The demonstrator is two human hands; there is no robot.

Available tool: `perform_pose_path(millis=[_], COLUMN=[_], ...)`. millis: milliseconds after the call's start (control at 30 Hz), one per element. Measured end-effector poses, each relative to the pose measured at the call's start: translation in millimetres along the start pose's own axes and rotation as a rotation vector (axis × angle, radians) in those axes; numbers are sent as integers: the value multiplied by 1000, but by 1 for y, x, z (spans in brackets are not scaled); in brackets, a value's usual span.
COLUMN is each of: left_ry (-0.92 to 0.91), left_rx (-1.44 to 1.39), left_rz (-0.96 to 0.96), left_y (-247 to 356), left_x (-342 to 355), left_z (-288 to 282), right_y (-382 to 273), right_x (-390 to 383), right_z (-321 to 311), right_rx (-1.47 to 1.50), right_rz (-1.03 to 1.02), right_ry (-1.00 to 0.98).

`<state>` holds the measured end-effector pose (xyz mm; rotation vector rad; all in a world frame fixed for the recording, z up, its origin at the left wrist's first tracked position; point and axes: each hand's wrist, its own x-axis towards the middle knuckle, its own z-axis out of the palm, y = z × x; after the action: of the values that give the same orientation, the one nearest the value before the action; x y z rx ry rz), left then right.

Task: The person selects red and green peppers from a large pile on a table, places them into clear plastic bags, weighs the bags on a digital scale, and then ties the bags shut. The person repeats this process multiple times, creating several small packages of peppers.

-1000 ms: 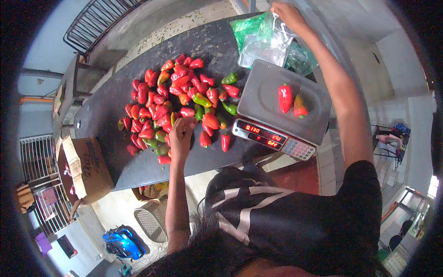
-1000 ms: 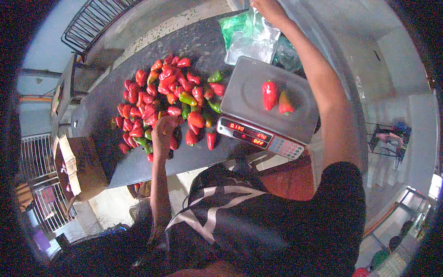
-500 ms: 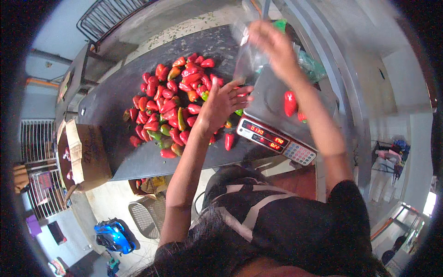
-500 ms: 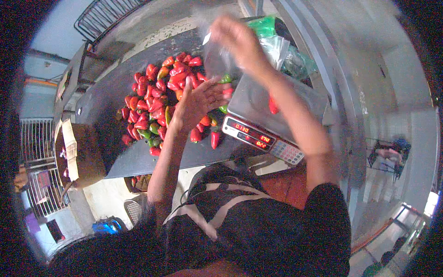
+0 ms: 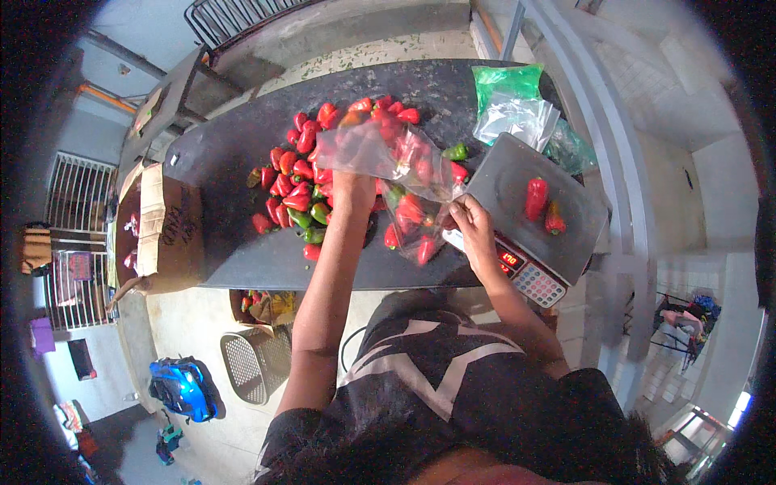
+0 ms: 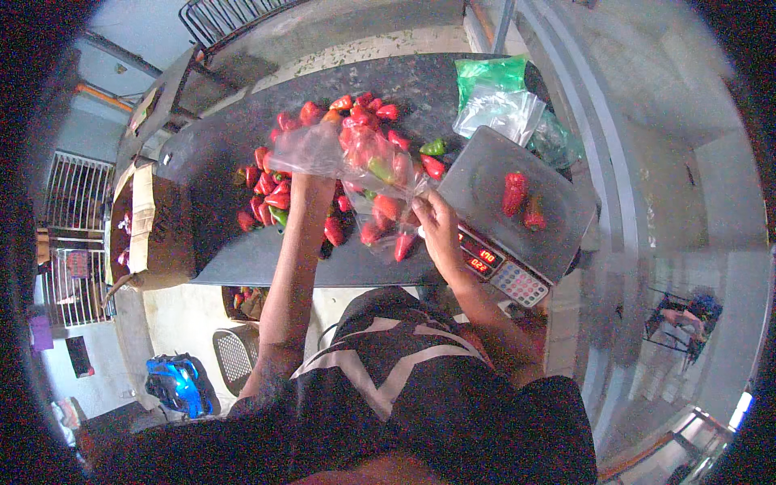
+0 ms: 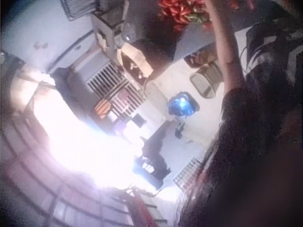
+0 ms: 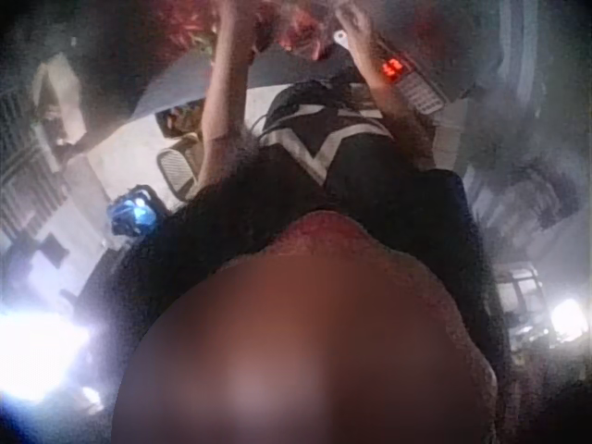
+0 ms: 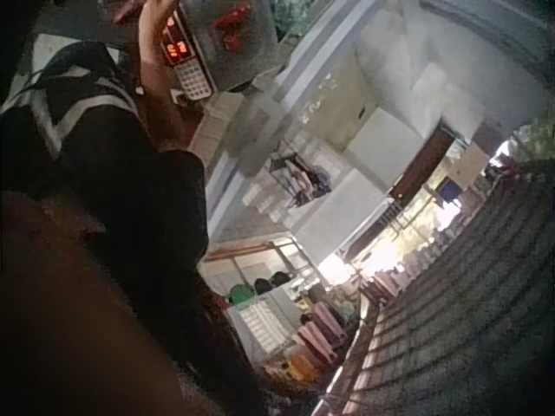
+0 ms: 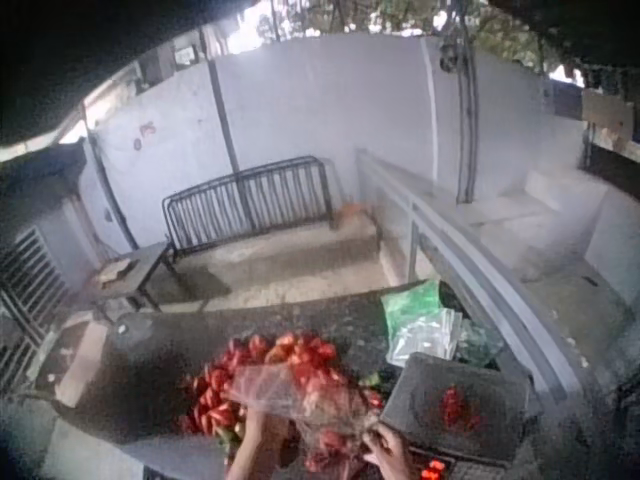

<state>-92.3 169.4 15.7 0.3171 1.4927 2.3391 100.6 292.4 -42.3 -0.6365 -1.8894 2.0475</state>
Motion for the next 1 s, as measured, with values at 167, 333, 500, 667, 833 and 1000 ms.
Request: perform_pose_path(millis=[167, 333, 500, 667, 833, 1000], left_ry=[114, 181, 191, 129, 37, -60], left_rx=[371, 701, 505, 327, 236, 243], left_rz=[298, 495, 363, 200, 228, 208], left_y=[22, 50, 65, 86, 94, 95], left_x=[-21, -41, -63, -82, -83, -73], left_z=[-22, -46, -75, -104, -104, -112], right_y=[-39, -88, -105, -107, -100, -101], right_x=[-1, 9, 20, 18, 13, 6], right_z=[18, 93, 137, 142, 150, 144], right_rx=[-152, -239, 244, 393, 325, 375], right_rz=[-460, -727, -425, -354, -373, -209], right_ry=[53, -131, -202, -128, -114, -176])
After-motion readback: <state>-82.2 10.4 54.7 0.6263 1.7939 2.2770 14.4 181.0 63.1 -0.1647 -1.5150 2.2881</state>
